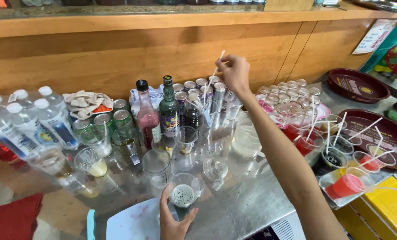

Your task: The person vigorously shakes a cocktail shaker on a metal counter, then opens it and pours the contents into a clear plastic cup. They place a lid on the cup and insert a straw.

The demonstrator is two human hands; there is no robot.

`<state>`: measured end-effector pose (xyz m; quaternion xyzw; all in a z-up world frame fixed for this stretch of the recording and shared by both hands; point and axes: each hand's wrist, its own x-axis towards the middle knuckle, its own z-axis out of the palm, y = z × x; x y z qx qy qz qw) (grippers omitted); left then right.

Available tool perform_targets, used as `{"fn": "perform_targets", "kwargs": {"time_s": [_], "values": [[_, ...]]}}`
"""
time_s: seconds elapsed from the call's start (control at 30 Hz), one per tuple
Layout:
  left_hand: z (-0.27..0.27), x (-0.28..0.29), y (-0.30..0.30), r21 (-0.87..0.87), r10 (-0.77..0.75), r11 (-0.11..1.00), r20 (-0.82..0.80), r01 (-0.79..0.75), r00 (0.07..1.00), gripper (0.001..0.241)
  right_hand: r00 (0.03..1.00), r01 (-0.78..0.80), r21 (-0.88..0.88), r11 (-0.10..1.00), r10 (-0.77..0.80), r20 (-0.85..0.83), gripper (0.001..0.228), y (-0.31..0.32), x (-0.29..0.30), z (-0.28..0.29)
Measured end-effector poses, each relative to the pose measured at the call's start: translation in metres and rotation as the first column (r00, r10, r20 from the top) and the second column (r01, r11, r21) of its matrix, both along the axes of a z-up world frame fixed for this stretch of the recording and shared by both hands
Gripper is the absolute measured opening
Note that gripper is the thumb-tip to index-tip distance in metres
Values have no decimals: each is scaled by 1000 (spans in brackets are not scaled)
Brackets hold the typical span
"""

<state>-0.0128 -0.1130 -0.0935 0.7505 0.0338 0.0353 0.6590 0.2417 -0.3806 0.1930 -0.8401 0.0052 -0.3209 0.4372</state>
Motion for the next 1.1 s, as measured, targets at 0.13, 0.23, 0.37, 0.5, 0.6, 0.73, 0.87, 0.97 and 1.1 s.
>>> {"fn": "perform_targets", "kwargs": {"time_s": [0.13, 0.23, 0.37, 0.5, 0.6, 0.73, 0.87, 0.97, 1.1], "values": [[-19, -19, 15, 204, -30, 978, 327, -39, 945, 106, 999, -38, 201, 979, 40, -3, 18, 16, -51, 28], [-62, -14, 36, 311, -71, 922, 718, -229, 692, 101, 991, -127, 280, 952, 111, 72, 14, 21, -79, 26], [-31, -27, 44, 257, -42, 937, 757, -238, 652, 71, 987, -159, 390, 907, 143, 71, 15, 44, -132, 22], [75, -26, 35, 29, 82, 991, 632, -130, 771, 42, 943, -327, 589, 739, 299, 149, 13, 89, -181, -20], [144, -7, 31, -220, 100, 975, 332, -26, 938, 45, 955, -262, 693, 672, 282, 88, 9, 131, -217, -73], [192, 16, 37, -446, 120, 894, 165, -34, 979, 41, 934, -124, 819, 561, 346, -96, 12, 178, -259, -120], [183, 22, 49, -515, 123, 857, 188, -9, 975, 28, 820, -157, 790, 592, 524, -230, 8, 183, -269, -136], [178, 20, 65, -484, 23, 870, 232, 94, 973, 27, 798, -283, 490, 824, 486, -357, 10, 171, -262, -133], [156, 23, 76, -337, -263, 886, 198, 317, 944, 27, 922, -250, 202, 947, 297, -249, 27, 159, -251, -95]]}}
